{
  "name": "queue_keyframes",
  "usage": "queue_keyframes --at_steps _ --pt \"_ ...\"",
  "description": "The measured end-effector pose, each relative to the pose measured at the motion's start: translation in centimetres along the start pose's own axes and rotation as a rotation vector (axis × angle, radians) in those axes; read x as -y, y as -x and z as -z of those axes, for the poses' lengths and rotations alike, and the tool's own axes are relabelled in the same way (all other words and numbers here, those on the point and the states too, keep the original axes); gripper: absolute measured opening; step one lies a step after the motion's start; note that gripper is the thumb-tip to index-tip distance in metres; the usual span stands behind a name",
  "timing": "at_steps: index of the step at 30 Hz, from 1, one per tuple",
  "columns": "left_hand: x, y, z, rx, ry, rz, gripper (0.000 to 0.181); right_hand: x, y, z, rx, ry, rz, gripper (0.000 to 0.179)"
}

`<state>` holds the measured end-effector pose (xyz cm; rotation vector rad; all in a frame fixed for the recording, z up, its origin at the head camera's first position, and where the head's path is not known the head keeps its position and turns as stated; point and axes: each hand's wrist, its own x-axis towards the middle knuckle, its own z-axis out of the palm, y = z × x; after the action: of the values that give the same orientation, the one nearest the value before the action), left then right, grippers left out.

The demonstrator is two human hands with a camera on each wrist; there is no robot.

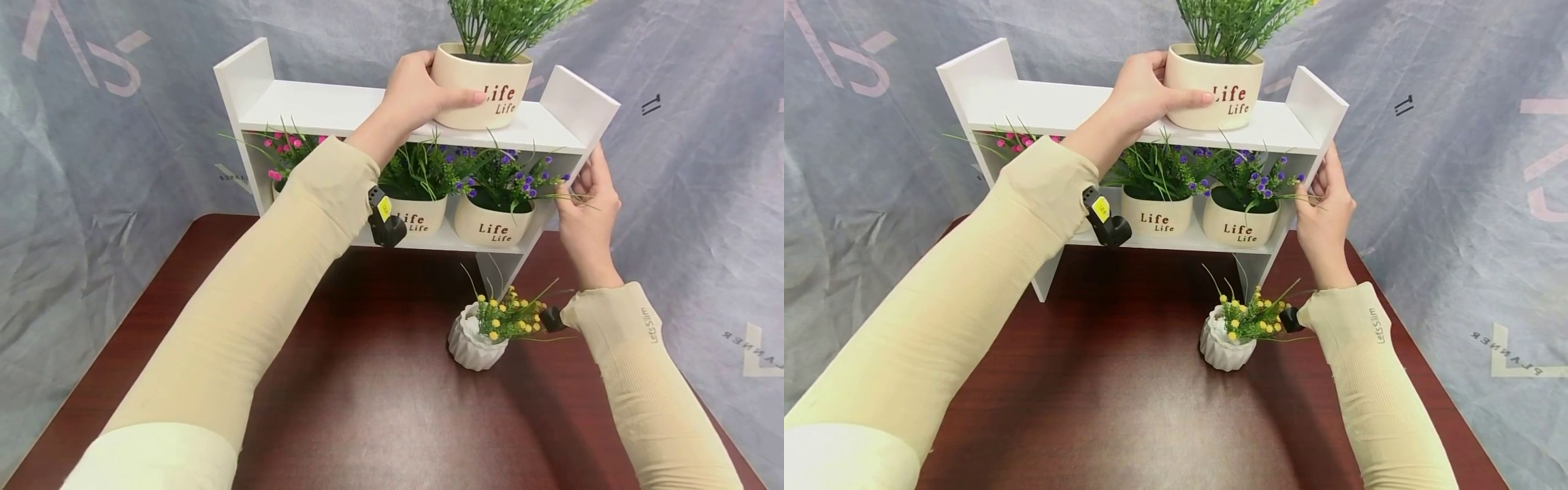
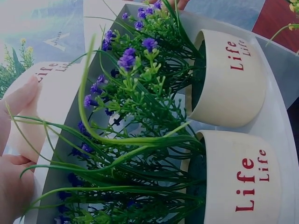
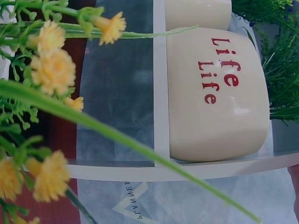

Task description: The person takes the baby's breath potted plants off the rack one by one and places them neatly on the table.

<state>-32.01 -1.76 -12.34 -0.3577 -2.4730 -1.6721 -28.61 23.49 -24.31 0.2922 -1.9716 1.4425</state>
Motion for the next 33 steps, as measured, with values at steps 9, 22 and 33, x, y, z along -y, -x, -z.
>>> queue_keyframes --at_steps 9,22,33 --pt "0.1 0.3 0.6 -0.028 0.032 -0.005 0.061 -0.7 -0.2 0.1 0.004 0.056 -0.002 0.072" --pt "0.1 2.7 3.0 -0.014 0.221 -0.123 0.076 1.1 0.6 0.0 0.014 0.083 -0.012 0.071" --pt "-0.1 5.0 3.7 -0.002 0.292 -0.179 0.077 -0.1 0.2 0.1 0.010 0.118 -0.010 0.072"
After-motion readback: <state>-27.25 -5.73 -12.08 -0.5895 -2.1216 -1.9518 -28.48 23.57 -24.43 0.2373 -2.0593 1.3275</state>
